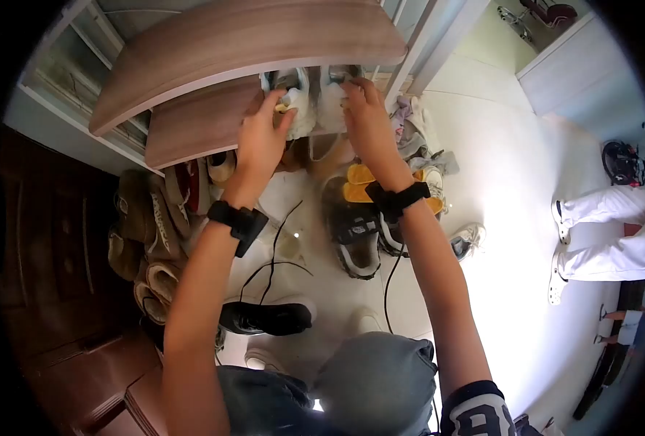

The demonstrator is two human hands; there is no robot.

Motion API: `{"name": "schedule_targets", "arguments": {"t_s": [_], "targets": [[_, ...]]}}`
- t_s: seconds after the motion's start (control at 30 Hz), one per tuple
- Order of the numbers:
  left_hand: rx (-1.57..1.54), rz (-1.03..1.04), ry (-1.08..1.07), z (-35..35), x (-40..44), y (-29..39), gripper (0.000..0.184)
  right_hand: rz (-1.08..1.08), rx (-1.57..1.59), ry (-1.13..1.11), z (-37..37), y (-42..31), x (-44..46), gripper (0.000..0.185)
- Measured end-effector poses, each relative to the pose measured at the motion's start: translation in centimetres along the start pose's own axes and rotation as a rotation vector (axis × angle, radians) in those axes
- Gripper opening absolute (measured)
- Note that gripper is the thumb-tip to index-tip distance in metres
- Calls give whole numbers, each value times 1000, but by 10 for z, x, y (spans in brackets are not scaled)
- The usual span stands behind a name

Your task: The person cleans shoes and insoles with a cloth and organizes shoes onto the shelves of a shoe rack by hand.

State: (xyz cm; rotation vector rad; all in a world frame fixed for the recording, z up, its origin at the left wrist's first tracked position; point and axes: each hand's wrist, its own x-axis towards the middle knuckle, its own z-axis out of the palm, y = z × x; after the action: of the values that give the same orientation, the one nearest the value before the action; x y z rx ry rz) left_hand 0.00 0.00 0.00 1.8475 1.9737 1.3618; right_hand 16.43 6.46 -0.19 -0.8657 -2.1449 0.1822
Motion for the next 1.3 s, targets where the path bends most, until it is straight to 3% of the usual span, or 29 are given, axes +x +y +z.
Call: {"name": "schedule_targets", "arguments": {"t_s": [0.07, 0.1, 0.2, 0.3, 0.33, 0.4, 0.47, 0.63, 0.73, 0.83, 0.9, 1.0, 1.07, 1.13, 1.17, 1.2, 1.3], "targets": [[82, 30, 72, 5, 4, 0, 27, 0, -7, 60, 1, 6, 4, 35], [10, -52, 58, 14, -15, 8, 27, 10, -52, -38, -21, -1, -5, 35], [74, -11, 12, 6, 3, -3, 27, 110, 20, -141, -28, -10, 16, 35], [199, -53, -66, 13, 5, 2, 28, 45, -2, -106, -15, -9, 13, 35], [192, -41, -33, 13, 4, 1, 29, -64, -21, -78, -5, -1, 10, 36], [186, -32, -4, 12, 4, -4, 31, -26, -19, -67, -1, 8, 6, 37], [197, 123, 69, 16, -1, -10, 34, 29, -26, -80, -1, 11, 4, 38], [191, 25, 33, 19, -3, 6, 35, 62, 8, -181, -14, 12, 14, 38], [164, 37, 57, 19, -5, -1, 40, 53, 2, -119, -11, 6, 9, 38], [200, 128, 76, 18, -8, -5, 45, 91, 14, -26, -27, -24, -25, 37], [21, 104, 23, 12, -10, -4, 47, 149, -84, -67, -43, -28, -70, 33], [-151, 183, 85, 4, -20, -14, 42, 381, -142, -357, -59, -8, -168, 36], [48, 198, 138, -4, -46, -3, 34, 412, -162, -437, -66, -11, -216, 36], [-170, 478, -144, 14, -89, -6, 19, 326, -333, -436, -68, -16, -245, 34], [-229, 437, -417, 18, -114, 7, 13, 335, -334, -432, -67, -12, -250, 34], [-107, 396, -789, 38, -148, 8, 22, 357, -325, -447, -66, -10, -254, 34], [-66, 565, -733, 76, -228, 14, 35, 390, -351, -556, -57, 10, -263, 36]]}}
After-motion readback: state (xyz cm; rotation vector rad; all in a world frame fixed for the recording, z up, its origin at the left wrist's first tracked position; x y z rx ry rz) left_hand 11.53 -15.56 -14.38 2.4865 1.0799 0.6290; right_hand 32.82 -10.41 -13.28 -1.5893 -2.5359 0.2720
